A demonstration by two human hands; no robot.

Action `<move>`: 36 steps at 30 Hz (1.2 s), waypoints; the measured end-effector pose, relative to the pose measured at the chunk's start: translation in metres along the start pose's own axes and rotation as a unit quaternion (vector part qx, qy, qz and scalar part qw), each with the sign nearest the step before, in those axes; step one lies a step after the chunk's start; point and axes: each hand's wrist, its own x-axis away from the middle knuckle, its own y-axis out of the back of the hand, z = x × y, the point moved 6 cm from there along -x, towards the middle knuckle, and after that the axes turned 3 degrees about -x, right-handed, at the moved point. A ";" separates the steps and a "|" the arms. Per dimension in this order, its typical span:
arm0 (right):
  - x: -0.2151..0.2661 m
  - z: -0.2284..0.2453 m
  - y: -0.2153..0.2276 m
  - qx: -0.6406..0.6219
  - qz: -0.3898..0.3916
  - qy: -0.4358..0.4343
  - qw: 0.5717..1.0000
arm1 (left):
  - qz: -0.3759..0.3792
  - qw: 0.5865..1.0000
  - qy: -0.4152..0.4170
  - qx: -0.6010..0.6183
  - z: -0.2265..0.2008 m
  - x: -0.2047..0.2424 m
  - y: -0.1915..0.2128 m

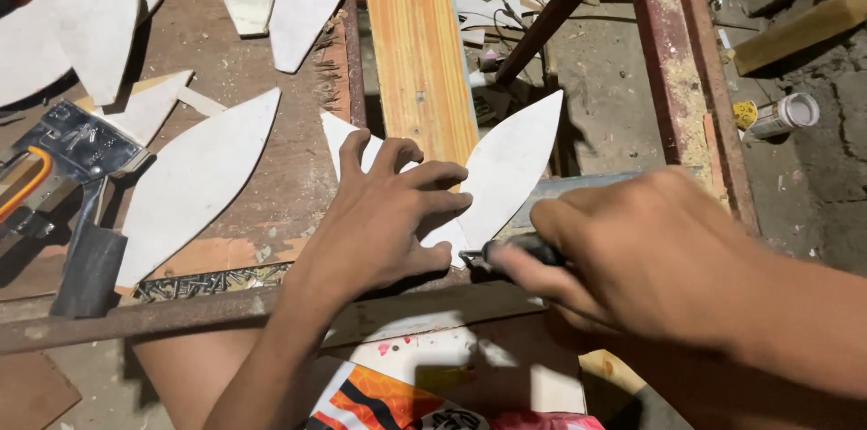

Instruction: The person assembles white leaf-shaped pieces by aligning them in pairs and securing them with a staple gun and a screwdriver. The person repeatedly aligns the pieces, staples them together, and then uses the screwdriver to press or adjust the joined area.

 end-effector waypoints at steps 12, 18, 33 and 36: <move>0.002 0.026 0.048 -0.022 -0.051 0.264 0.963 | -0.001 0.999 0.025 -0.022 0.003 0.006 -0.003; -0.013 -0.004 0.003 0.026 0.103 -0.069 0.992 | 0.009 0.999 0.028 -0.019 0.002 0.003 -0.001; 0.015 0.037 0.055 0.067 -0.084 0.314 0.943 | 0.012 0.999 0.041 -0.006 0.004 0.003 -0.002; 0.008 0.027 0.045 0.035 -0.059 0.268 0.961 | 0.014 0.999 0.045 0.000 0.003 0.001 -0.003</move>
